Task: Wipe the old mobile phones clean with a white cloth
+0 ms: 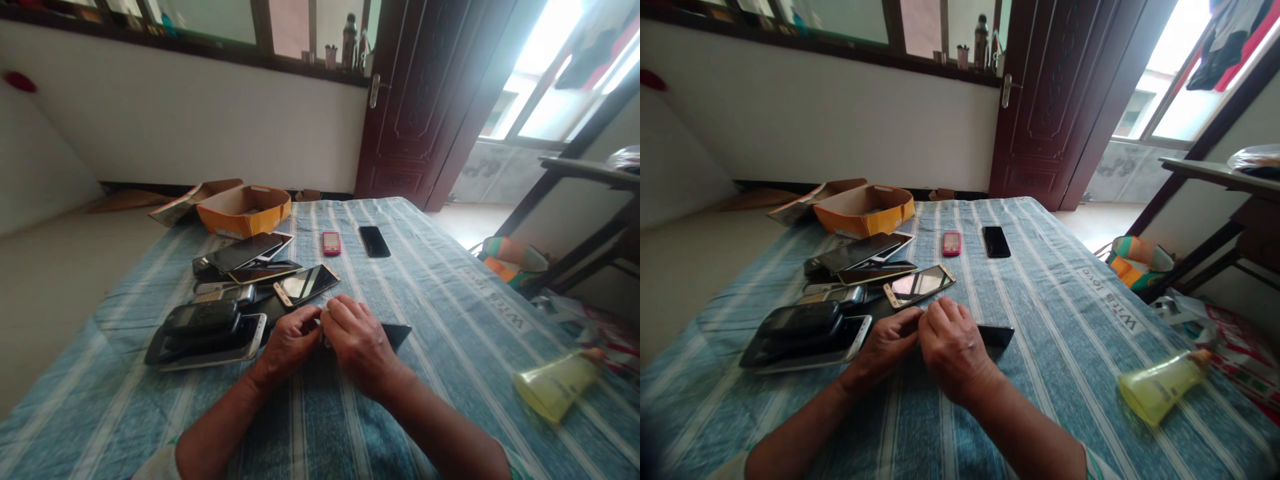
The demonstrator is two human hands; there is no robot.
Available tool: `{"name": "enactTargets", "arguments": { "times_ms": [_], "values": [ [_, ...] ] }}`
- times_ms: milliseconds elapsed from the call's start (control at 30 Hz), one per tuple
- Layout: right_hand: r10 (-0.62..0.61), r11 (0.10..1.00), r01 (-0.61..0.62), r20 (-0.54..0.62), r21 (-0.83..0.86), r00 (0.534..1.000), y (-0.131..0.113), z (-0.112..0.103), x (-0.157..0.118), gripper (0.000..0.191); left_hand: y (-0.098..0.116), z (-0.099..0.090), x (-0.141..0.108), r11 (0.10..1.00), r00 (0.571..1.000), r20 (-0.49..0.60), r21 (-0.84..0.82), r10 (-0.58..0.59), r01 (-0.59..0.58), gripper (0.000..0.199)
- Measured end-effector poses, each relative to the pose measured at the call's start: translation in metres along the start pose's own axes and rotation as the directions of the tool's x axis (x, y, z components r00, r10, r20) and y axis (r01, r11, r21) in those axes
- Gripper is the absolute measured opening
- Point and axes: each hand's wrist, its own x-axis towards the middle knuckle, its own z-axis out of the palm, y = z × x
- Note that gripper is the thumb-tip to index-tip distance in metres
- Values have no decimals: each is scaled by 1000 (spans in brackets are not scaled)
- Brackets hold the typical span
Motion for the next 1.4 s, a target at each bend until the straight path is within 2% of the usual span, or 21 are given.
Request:
{"name": "enactTargets", "arguments": {
  "times_ms": [167, 333, 500, 633, 800, 967, 1033, 1100, 1167, 1267, 1400],
  "values": [
    [-27, 999, 28, 21, -41, 999, 0, -1, 0, 22, 5, -3, 1, 994, 998, 15, 95, 54, -55, 27],
    [32, 999, -31, 83, -16, 996, 11, -16, -12, 21, 4, -4, 0, 996, 999, 25, 91, 21, -23, 24],
    [97, 995, -97, 20, -20, 995, 30, -31, -37, 28, 2, -3, -1, 995, 1000, -2, 96, -21, 21, 24],
    [130, 989, -131, -19, -69, 991, 39, -33, -45, 30, -4, 0, -2, 995, 998, -53, 90, -28, 33, 26],
    [115, 990, -117, -34, -79, 993, 36, -19, -22, 25, -7, 0, -6, 989, 982, -185, 140, -24, 50, 23],
    [0, 999, -2, -34, -55, 999, 16, 4, 9, 22, -5, 2, -9, 993, 955, -297, 103, -17, 50, 24],
    [-61, 997, 60, -38, -40, 997, 8, 11, 14, 22, -4, 4, -10, 993, 943, -331, 105, -14, 52, 25],
    [-74, 997, 73, -34, -38, 997, 7, 14, 15, 22, -3, 5, -10, 993, 941, -339, 108, -15, 55, 25],
    [-35, 998, 34, -16, -53, 999, 15, 13, 12, 21, -5, 5, -11, 992, 945, -328, 113, -17, 57, 25],
    [71, 991, -68, 17, -113, 997, 39, 6, 7, 23, -8, 5, -10, 986, 947, -320, 155, -1, 54, 23],
    [230, 953, -225, 3, -204, 973, 68, -2, 2, 28, -11, 6, -9, 978, 943, -331, 205, 44, 26, 21]
  ]
}}
